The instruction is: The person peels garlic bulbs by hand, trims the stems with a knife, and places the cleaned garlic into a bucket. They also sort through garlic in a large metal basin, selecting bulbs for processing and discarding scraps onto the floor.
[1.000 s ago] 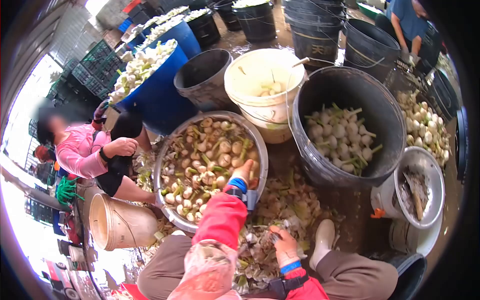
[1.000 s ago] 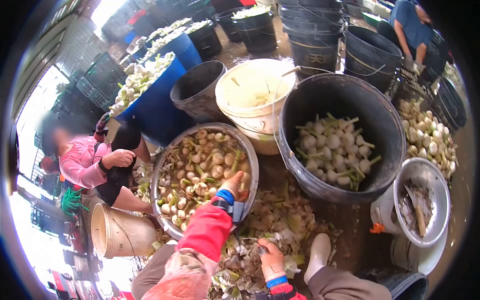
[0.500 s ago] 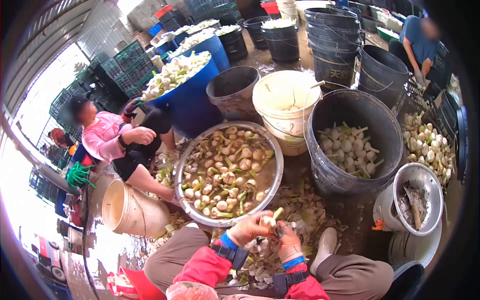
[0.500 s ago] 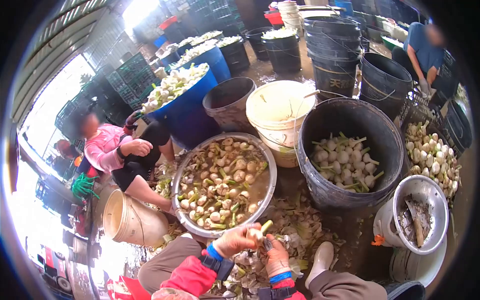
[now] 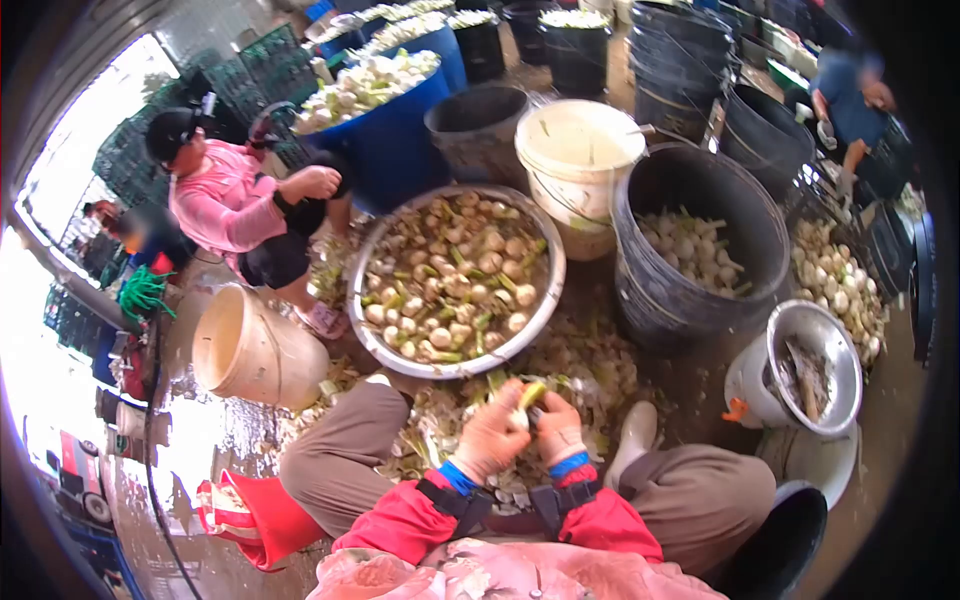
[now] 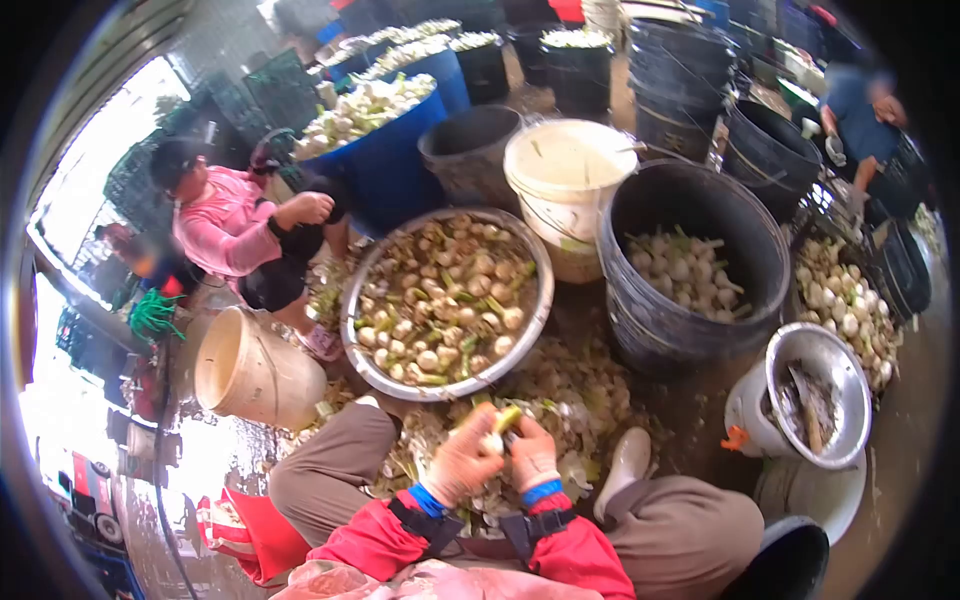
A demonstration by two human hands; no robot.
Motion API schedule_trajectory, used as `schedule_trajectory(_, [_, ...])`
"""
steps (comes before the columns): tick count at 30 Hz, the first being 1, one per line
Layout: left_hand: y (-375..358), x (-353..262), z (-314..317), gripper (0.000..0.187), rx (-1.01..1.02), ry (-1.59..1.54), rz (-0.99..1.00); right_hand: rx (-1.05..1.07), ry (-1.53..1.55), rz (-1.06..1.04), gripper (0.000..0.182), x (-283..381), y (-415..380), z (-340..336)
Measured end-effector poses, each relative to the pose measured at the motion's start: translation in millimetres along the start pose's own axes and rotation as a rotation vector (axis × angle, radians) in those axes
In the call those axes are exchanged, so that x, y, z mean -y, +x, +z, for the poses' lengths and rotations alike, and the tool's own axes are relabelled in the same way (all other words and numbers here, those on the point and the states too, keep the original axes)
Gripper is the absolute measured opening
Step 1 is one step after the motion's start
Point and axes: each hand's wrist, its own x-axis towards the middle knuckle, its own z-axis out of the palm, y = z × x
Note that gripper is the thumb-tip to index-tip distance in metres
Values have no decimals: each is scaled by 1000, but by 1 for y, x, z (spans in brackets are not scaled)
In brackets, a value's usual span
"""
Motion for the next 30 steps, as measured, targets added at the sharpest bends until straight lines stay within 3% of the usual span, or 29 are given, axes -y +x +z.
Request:
schedule_trajectory(1, [-1, 15, 7, 53, -74, -457, -40, -42, -65, -57, 30, -3, -1, 1])
schedule_trajectory(3, [5, 32, -11, 38, -78, -1009, -313, 20, -70, -159, 31, 24, -10, 4])
schedule_trajectory(5, [8, 27, -23, 27, -219, -1450, -601, 12, -443, -475, 31, 21, -7, 5])
schedule_trajectory(6, [7, 10, -18, 28, -375, -1362, -594, 80, -425, -467, 31, 34, -12, 12])
schedule_trajectory(7, [8, 16, -18, 28, -366, -1358, -601, 68, -424, -466, 31, 41, -16, 17])
schedule_trajectory(9, [7, 27, -21, 28, -260, -1330, -440, 167, 191, -37, 32, 49, -19, 24])
schedule_trajectory(11, [0, 27, -12, 38, -290, -1202, -391, 165, 220, 20, 34, 33, -12, 25])
schedule_trajectory(13, [-5, 32, -6, 47, -234, -442, -139, 4, 247, 100, 35, 31, -11, 28])
schedule_trajectory(14, [-5, 34, -7, 58, -232, -380, -120, 14, 313, 174, 36, 32, -12, 25])
schedule_trajectory(15, [-1, 34, -12, 58, -228, -379, -130, 7, 316, 181, 36, 30, -12, 24])
schedule_trajectory(17, [7, 33, -25, 59, -48, -767, -326, 77, 370, 121, 33, 26, -8, 21])
schedule_trajectory(18, [7, 28, -28, 59, -68, -882, -442, 42, 303, 97, 35, 22, -8, 22])
schedule_trajectory(19, [11, 29, -35, 59, -71, -881, -444, 44, 304, 100, 35, 20, -8, 22])
schedule_trajectory(21, [24, 37, -48, 59, 72, -874, -656, 74, 341, 37, 38, 16, -8, 25])
schedule_trajectory(22, [32, 48, -39, 61, -166, -835, -670, 73, 342, 42, 38, 15, -9, 26])
schedule_trajectory(23, [29, 54, -34, 61, -165, -835, -671, 34, 355, 99, 39, 16, -9, 26])
schedule_trajectory(25, [26, 46, -22, 61, -371, -520, -321, -46, 383, 200, 40, 28, -5, 28])
schedule_trajectory(26, [18, 49, -14, 65, -342, -635, -178, -80, 308, 240, 38, 36, -6, 29])
schedule_trajectory(27, [15, 55, -11, 85, -259, -628, -121, -83, 312, 247, 38, 31, -6, 29])
schedule_trajectory(29, [7, 66, -5, 76, -354, -266, 22, 101, 26, -14, 32, 18, -8, 33])
schedule_trajectory(30, [10, 76, -5, 59, -532, 45, 72, 67, -317, -160, 27, 16, -13, 35])
